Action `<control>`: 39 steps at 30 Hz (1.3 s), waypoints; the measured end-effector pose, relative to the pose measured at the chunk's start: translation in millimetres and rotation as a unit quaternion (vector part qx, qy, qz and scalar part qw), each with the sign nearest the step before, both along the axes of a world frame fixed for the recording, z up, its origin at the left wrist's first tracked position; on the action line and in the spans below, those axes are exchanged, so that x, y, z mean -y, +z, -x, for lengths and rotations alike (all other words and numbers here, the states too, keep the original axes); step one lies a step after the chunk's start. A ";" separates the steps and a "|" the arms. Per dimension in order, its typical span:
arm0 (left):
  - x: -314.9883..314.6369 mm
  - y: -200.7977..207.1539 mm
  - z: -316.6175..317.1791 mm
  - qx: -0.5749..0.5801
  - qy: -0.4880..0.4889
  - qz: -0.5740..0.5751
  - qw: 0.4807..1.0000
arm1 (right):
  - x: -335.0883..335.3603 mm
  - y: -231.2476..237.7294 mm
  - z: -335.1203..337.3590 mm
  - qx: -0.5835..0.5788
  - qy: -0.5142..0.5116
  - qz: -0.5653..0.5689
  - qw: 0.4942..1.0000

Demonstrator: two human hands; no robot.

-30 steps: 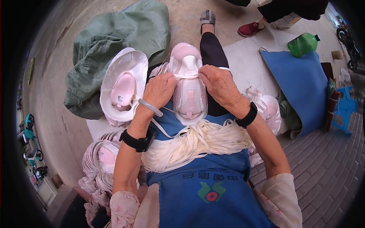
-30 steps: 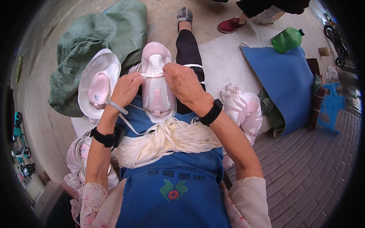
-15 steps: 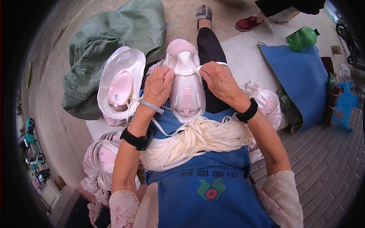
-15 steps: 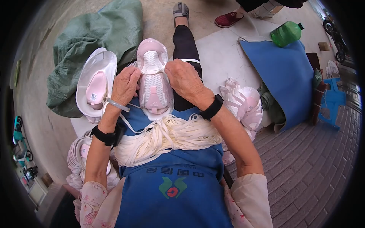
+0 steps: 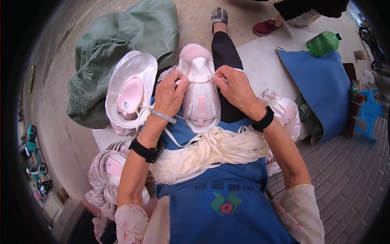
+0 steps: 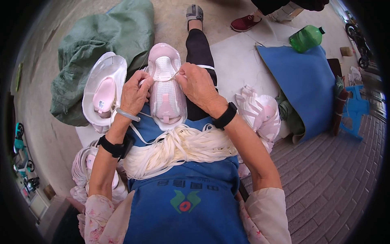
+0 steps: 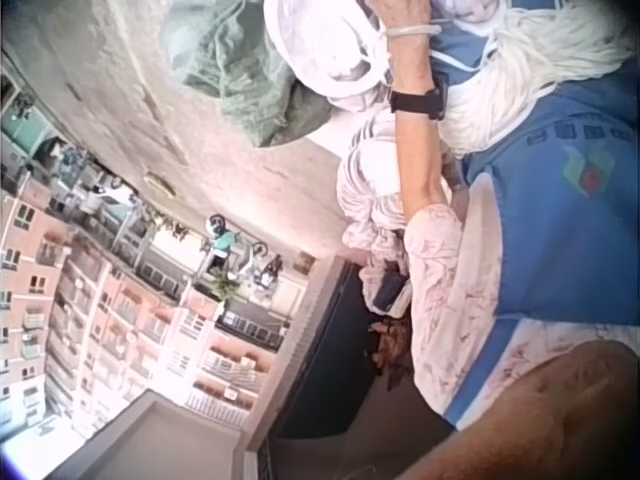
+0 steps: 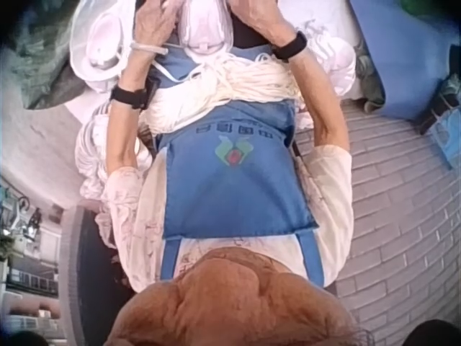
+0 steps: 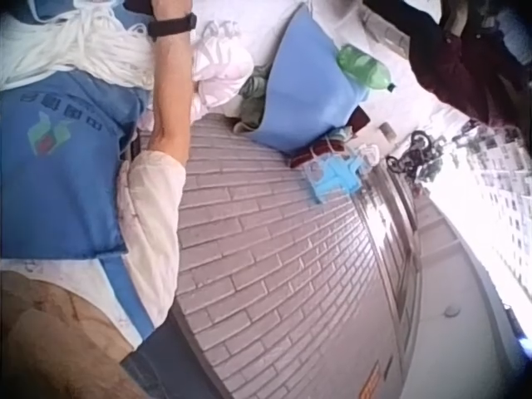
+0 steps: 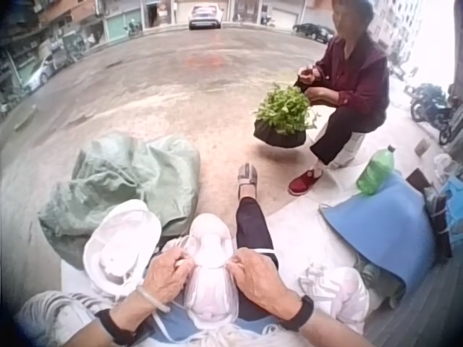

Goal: Insert and arrange white laces into a pair of pink and white sneakers.

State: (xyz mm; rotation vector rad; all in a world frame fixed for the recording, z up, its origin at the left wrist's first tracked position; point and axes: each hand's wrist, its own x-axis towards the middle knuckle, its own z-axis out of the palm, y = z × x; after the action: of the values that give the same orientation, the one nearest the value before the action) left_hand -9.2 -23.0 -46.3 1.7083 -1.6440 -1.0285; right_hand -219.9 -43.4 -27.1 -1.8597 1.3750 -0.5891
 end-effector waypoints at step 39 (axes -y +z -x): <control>-34.2 23.5 15.2 0.195 -0.087 0.178 0.961 | -49.6 8.4 -18.2 -0.038 -0.039 0.135 0.989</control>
State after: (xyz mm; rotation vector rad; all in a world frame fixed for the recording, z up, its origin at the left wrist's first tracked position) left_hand -24.4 11.2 -22.8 1.6076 -2.1091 -0.4385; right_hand -201.7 6.2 -18.6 -2.0681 1.4835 -0.7841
